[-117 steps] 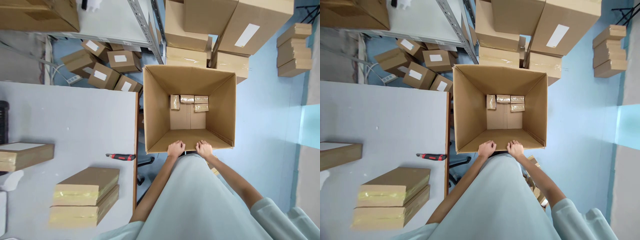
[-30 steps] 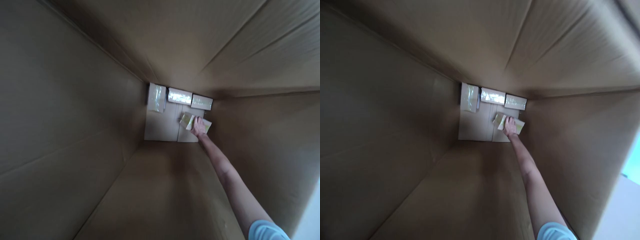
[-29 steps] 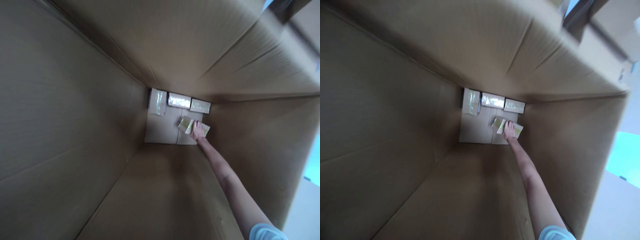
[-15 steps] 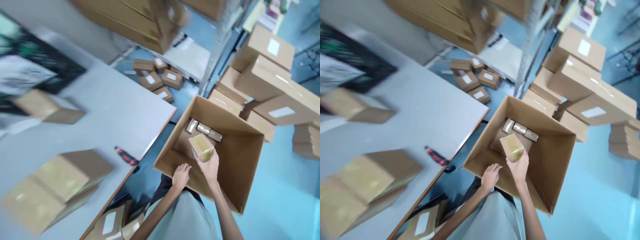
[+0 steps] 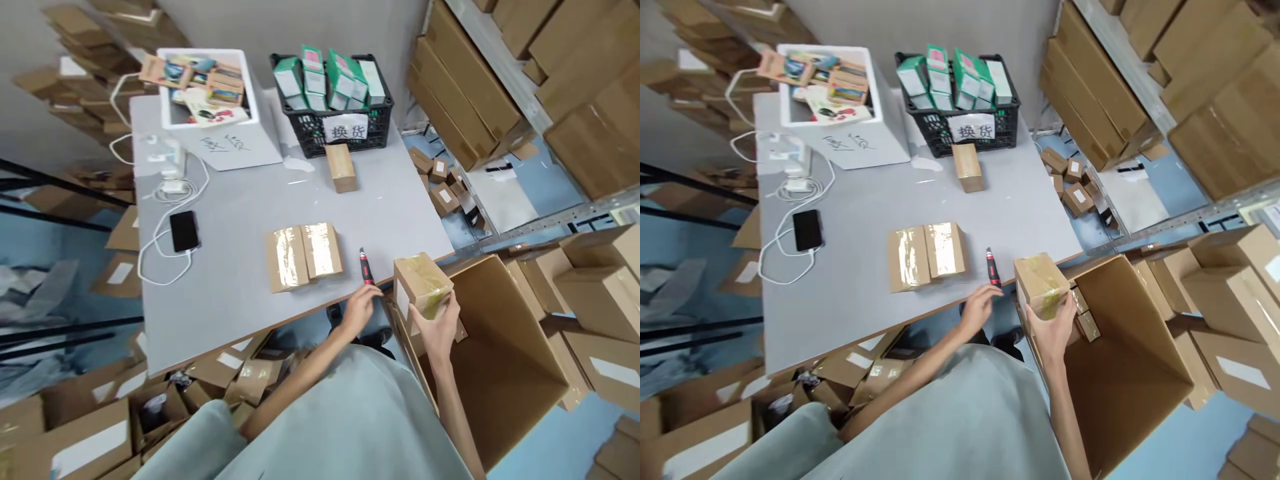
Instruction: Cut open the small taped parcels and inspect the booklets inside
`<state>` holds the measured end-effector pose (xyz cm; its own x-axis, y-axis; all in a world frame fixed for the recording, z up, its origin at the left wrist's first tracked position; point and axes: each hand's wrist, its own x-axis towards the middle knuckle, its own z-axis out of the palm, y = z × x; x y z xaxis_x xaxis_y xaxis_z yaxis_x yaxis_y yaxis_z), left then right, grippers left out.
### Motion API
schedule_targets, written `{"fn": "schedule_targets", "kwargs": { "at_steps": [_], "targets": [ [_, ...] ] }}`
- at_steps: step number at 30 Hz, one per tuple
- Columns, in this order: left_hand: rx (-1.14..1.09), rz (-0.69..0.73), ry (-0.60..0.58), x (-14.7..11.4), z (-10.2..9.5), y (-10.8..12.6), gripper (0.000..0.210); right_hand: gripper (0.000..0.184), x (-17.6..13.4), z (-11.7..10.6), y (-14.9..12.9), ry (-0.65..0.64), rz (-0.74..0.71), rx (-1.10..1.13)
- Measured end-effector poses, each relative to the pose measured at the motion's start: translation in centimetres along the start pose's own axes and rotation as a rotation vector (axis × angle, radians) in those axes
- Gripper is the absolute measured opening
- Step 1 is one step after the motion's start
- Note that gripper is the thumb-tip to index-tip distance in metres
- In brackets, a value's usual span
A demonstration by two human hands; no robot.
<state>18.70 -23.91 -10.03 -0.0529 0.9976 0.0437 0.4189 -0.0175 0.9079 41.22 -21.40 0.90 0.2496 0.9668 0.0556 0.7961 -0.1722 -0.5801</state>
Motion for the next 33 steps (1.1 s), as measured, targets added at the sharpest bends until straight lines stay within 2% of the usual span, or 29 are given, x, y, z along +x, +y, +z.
{"fn": "schedule_targets", "kwargs": {
  "at_steps": [2,4,6,8,10,13,15,18,22,26,29,33],
  "targets": [
    [0.089,-0.113,0.190,0.6,-6.9,-2.1,0.050,0.121,1.1,2.6,-3.5,-0.074,-0.008,0.020],
    [0.233,-0.269,0.387,1.1,-12.5,-4.4,0.043,0.118,2.2,5.7,-6.9,-0.129,-0.020,0.033],
    [0.352,-0.419,0.503,1.3,-16.3,-6.7,0.045,0.116,3.5,9.1,-10.1,-0.175,-0.011,0.011],
    [0.395,-0.542,0.527,1.3,-18.4,-8.6,0.062,0.115,4.8,12.4,-13.0,-0.218,0.021,-0.054],
    [0.387,-0.617,0.501,1.1,-19.4,-10.2,0.077,0.113,5.8,15.1,-15.6,-0.249,0.032,-0.131],
    [0.346,-0.703,0.445,0.0,-20.2,-12.0,0.086,0.107,6.5,17.9,-18.6,-0.281,0.010,-0.227],
    [0.305,-0.767,0.403,-1.0,-20.7,-12.8,0.083,0.101,6.6,19.0,-20.1,-0.305,0.002,-0.274],
    [0.258,-0.832,0.375,-2.2,-21.6,-13.8,0.069,0.096,6.9,20.2,-21.7,-0.364,0.000,-0.326],
    [0.247,-0.864,0.380,-3.1,-22.9,-14.3,0.063,0.102,7.6,22.2,-23.1,-0.447,-0.005,-0.345],
    [0.221,-0.889,0.404,-3.7,-23.4,-14.2,0.064,0.106,8.4,24.1,-23.2,-0.524,-0.009,-0.290],
    [0.188,-0.860,0.470,-4.2,-23.2,-13.9,0.061,0.088,8.9,24.8,-21.8,-0.606,-0.085,-0.160],
    [0.071,-0.803,0.530,-4.6,-23.0,-13.7,0.059,0.063,9.1,24.5,-18.0,-0.673,-0.132,0.083]
  ]
}}
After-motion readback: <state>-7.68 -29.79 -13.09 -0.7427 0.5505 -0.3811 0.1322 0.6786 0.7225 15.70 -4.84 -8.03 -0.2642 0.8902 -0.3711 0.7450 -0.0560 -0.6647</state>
